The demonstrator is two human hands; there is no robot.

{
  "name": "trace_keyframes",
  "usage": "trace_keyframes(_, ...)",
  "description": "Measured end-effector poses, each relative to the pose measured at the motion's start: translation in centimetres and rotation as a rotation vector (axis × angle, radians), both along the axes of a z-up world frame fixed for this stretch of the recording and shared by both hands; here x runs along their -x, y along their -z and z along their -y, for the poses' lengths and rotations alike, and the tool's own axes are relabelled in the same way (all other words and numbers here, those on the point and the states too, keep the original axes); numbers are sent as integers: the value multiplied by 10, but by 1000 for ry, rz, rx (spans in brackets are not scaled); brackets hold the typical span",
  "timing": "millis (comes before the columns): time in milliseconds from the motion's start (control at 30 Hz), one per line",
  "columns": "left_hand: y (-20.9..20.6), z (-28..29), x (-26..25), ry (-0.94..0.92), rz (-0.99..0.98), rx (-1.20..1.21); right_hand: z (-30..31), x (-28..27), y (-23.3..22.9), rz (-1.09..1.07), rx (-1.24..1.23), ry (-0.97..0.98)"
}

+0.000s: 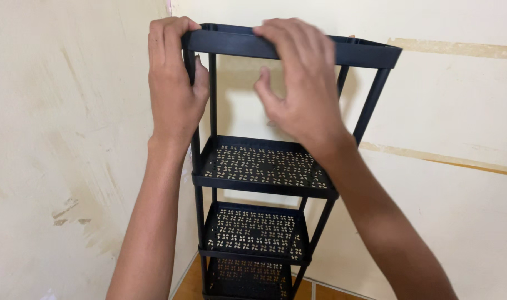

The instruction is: The person assembles a black metal corner shelf by inserting vertical poles into perforated shelves and securing them in place. They repeatedly adjust the poles and shelves to ensure stability, then place the top shelf onto the frame.

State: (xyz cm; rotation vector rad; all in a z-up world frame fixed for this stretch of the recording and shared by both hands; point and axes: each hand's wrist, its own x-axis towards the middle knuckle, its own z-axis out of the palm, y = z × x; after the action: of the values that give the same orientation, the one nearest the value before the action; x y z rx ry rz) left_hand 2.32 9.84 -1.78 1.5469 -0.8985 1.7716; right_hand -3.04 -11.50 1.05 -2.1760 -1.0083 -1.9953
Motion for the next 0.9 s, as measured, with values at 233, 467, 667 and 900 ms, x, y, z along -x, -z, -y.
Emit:
trace_keyframes(233, 6, 9, 13, -263, -37, 31, 81, 23, -6, -10, -193, 185)
trace_keyframes(467, 13, 71, 21, -451, -70, -94, 79, 30, 7, -83, -268, 31)
trace_keyframes(667, -3, 76, 13, -267, -48, 56, 89, 57, -10, -196, -279, -264)
trace_keyframes(900, -11, 39, 11, 7, -61, 17, 118, 59, -18, -322, -322, -407)
